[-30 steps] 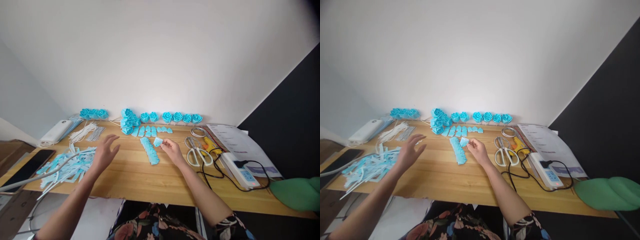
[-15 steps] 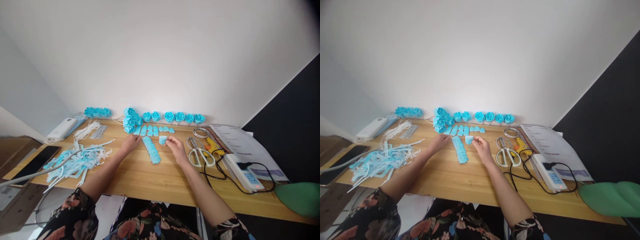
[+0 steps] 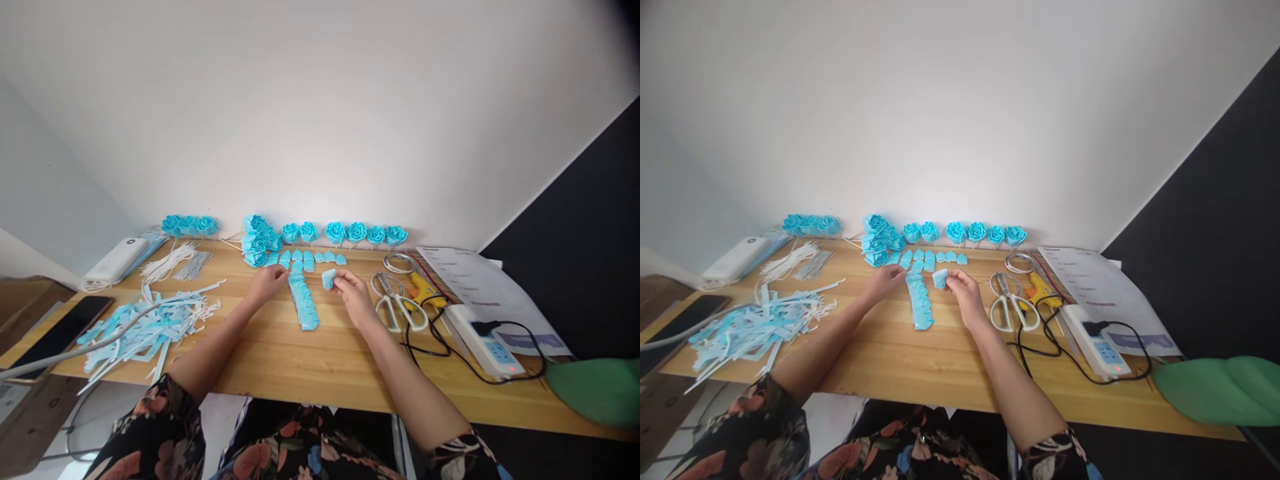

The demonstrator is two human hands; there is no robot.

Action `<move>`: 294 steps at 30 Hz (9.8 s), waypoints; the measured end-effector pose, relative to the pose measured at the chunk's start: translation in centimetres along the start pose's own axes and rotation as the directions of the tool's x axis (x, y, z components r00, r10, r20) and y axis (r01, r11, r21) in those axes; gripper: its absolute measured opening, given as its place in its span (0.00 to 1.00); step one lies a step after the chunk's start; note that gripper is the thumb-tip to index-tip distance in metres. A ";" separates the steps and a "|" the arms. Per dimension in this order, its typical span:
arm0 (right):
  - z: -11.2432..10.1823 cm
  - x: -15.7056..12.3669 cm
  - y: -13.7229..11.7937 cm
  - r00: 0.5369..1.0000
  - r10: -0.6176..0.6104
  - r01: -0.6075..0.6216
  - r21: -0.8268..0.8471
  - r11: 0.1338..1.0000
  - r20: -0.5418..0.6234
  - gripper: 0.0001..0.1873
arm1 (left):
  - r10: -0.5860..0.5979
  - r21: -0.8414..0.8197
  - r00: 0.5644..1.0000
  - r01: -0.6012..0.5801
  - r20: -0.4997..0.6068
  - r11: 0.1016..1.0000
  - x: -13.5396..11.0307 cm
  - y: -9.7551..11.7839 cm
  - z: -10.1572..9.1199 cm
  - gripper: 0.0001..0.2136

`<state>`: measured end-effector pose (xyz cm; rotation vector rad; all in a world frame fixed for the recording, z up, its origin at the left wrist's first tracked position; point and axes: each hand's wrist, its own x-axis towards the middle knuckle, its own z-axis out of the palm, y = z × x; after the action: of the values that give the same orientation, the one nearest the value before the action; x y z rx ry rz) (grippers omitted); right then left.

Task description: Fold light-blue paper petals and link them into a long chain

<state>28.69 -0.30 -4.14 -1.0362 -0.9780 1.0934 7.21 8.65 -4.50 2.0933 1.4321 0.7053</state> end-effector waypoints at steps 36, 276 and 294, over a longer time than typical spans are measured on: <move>-1.2 1.2 -1.4 0.990 0.110 -0.070 0.353 0.933 -0.094 0.08 | 0.346 -0.707 0.758 0.208 0.553 0.676 -3.3 4.6 1.3 0.19; 3.5 14.7 3.0 0.799 0.068 0.581 -0.797 0.167 0.597 0.15 | 0.343 0.410 0.939 -0.311 -0.004 0.857 1.4 -3.9 2.1 0.18; -3.9 2.5 -1.9 0.792 0.165 0.558 -0.806 0.196 0.588 0.14 | 0.293 0.435 0.956 -0.258 -0.015 0.863 1.5 -4.4 2.0 0.17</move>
<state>33.33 1.29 -2.98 -1.5045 -2.4824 0.3633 5.97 11.22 -8.70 2.6813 1.4460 0.6274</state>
